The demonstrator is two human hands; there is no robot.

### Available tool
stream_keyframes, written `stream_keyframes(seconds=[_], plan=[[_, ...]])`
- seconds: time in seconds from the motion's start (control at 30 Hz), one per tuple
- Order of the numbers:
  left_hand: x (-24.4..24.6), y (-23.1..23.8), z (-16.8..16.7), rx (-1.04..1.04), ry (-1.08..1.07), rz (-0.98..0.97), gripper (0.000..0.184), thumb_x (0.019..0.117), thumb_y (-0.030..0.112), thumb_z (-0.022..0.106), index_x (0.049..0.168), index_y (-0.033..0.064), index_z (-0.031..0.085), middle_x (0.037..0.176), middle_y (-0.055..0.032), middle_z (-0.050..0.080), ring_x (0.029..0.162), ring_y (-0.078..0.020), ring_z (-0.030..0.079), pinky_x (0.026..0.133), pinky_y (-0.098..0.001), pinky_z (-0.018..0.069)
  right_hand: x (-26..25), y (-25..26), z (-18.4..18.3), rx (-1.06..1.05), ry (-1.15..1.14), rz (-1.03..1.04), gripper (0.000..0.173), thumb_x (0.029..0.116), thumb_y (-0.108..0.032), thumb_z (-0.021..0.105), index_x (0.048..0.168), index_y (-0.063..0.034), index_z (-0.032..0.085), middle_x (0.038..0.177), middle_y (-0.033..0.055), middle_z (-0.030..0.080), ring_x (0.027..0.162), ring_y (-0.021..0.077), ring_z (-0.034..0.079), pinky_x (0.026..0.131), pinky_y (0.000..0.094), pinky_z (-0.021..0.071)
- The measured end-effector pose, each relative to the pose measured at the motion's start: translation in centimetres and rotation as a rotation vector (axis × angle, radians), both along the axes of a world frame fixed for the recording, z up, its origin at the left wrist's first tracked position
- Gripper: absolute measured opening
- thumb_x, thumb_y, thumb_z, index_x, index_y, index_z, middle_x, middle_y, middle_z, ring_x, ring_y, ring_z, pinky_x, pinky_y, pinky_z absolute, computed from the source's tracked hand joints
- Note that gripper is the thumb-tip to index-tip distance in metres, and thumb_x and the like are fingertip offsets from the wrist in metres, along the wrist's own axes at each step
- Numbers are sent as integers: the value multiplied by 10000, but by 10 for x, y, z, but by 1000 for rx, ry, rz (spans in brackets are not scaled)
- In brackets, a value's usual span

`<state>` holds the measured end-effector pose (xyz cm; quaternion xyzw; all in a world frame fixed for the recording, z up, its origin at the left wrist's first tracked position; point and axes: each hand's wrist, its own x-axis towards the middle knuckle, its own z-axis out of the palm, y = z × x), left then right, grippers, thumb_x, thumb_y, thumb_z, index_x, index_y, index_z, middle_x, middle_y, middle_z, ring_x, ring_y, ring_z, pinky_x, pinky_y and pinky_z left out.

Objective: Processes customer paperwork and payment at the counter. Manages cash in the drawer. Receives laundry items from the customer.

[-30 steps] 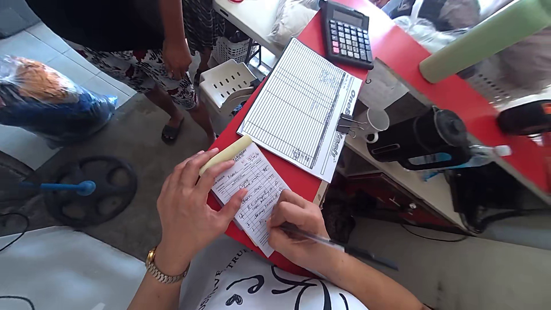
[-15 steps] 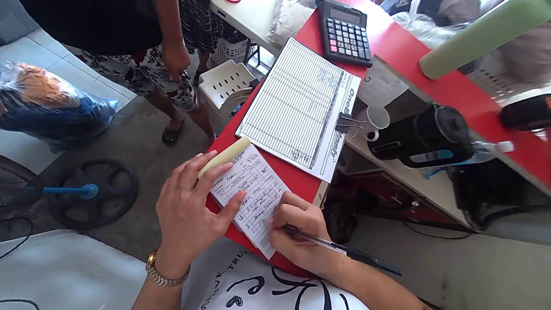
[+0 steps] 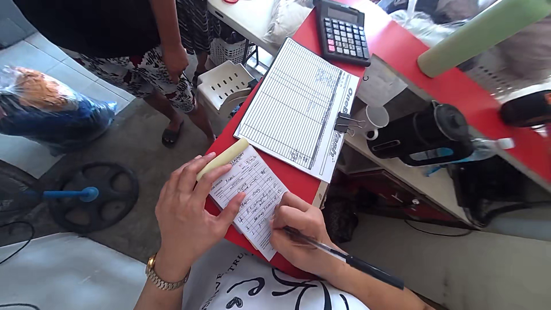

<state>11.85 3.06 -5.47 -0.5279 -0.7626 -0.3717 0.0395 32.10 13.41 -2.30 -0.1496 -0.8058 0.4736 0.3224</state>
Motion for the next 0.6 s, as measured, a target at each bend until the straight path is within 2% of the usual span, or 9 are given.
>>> stream_keyframes(seconds=[0.6], plan=[[0,1,0,3,3,4,571,915,682,576,1291,272,703,1425,-90,608,1323,-307,546,975,-502,464,0,-1,-1,-17,17,-50,108,828,3,621,739,-31,571,776,36,511,727,39,524,603,125,429]])
